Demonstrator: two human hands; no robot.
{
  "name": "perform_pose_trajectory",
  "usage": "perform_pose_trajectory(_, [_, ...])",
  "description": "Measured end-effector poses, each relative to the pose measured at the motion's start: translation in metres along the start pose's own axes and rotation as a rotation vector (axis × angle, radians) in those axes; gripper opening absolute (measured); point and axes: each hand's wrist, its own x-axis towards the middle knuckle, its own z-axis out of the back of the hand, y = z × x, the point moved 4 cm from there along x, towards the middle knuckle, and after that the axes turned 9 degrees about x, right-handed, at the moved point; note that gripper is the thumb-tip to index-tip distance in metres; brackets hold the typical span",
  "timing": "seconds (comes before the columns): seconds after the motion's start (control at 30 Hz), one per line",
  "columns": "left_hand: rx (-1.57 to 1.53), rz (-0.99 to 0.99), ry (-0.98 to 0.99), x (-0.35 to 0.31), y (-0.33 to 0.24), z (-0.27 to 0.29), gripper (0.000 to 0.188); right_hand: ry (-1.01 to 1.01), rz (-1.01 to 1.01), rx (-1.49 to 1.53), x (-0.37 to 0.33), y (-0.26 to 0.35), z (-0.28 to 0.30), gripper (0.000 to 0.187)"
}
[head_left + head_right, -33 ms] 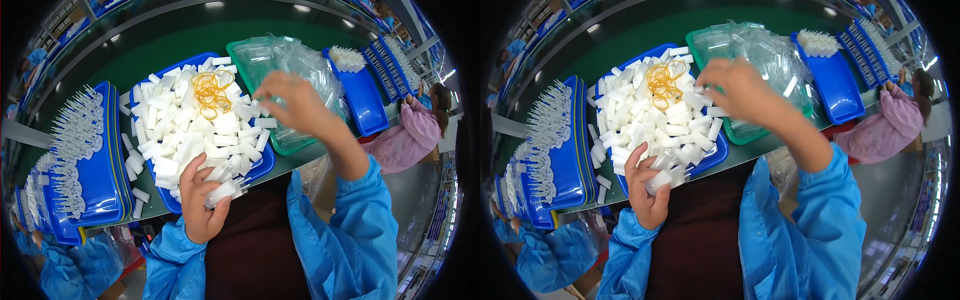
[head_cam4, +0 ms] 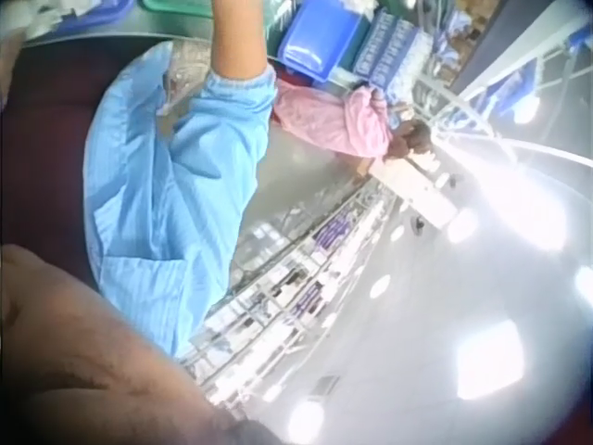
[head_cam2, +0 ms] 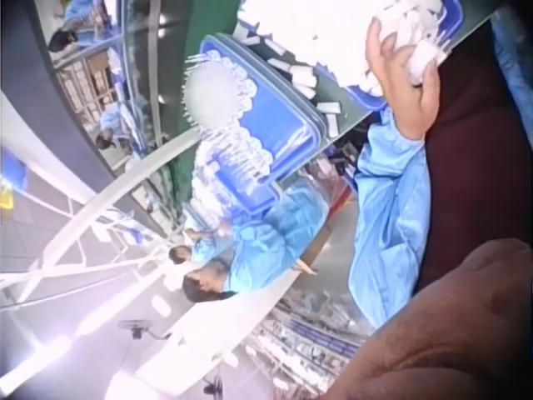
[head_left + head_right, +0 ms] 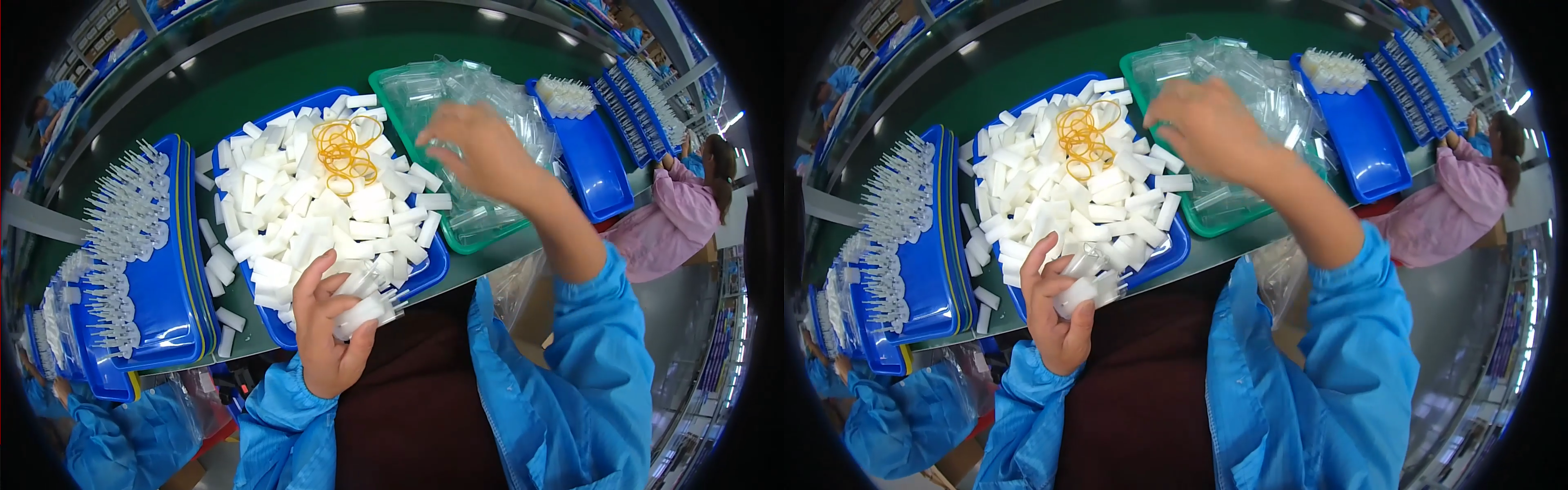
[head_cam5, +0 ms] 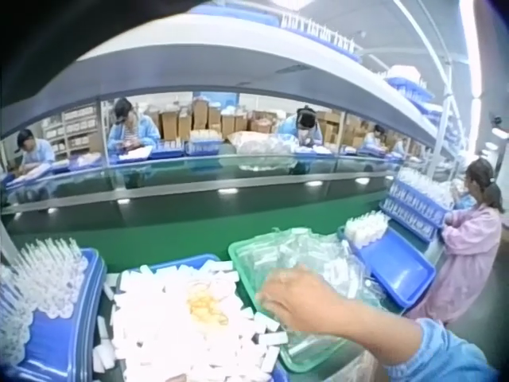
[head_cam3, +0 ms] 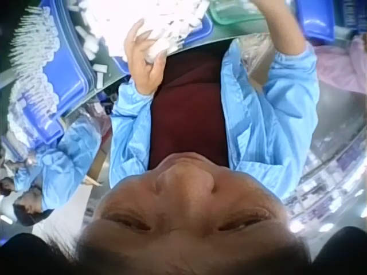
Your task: The person wraps a rubber band around an assembled bundle of plastic components and places it on a tray. The person then inserts clear plastic tubes into white filter blocks, groups them together into a cylindrical bundle, and secures the bundle with a rubber band.
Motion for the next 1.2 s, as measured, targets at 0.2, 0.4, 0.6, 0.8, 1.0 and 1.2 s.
perform_pose_trajectory(0.2, [-0.047, 0.038, -0.007, -0.001, 0.003, 0.001, 0.031, 0.315, 0.168, -0.351, 0.031, -0.052, -0.025, 0.020])
perform_pose_trajectory(0.4, [-0.075, 0.082, -0.008, -0.005, 0.009, 0.001, 0.032, 0.569, 0.166, -0.413, 0.041, -0.056, -0.045, 0.019])
perform_pose_trajectory(0.6, [-0.090, 0.098, -0.004, -0.005, 0.010, -0.001, 0.033, 0.642, 0.181, -0.483, 0.044, -0.057, -0.049, 0.019])
perform_pose_trajectory(0.8, [-0.069, 0.096, -0.008, -0.004, 0.009, -0.001, 0.034, 0.671, 0.235, -0.525, 0.050, -0.055, -0.043, 0.022])
perform_pose_trajectory(1.0, [-0.058, 0.087, -0.014, -0.003, 0.008, -0.001, 0.035, 0.686, 0.180, -0.406, 0.043, -0.066, -0.037, 0.026])
perform_pose_trajectory(1.2, [-0.046, 0.092, -0.016, -0.003, 0.008, -0.002, 0.035, 0.728, 0.182, -0.484, 0.046, -0.065, -0.039, 0.025])
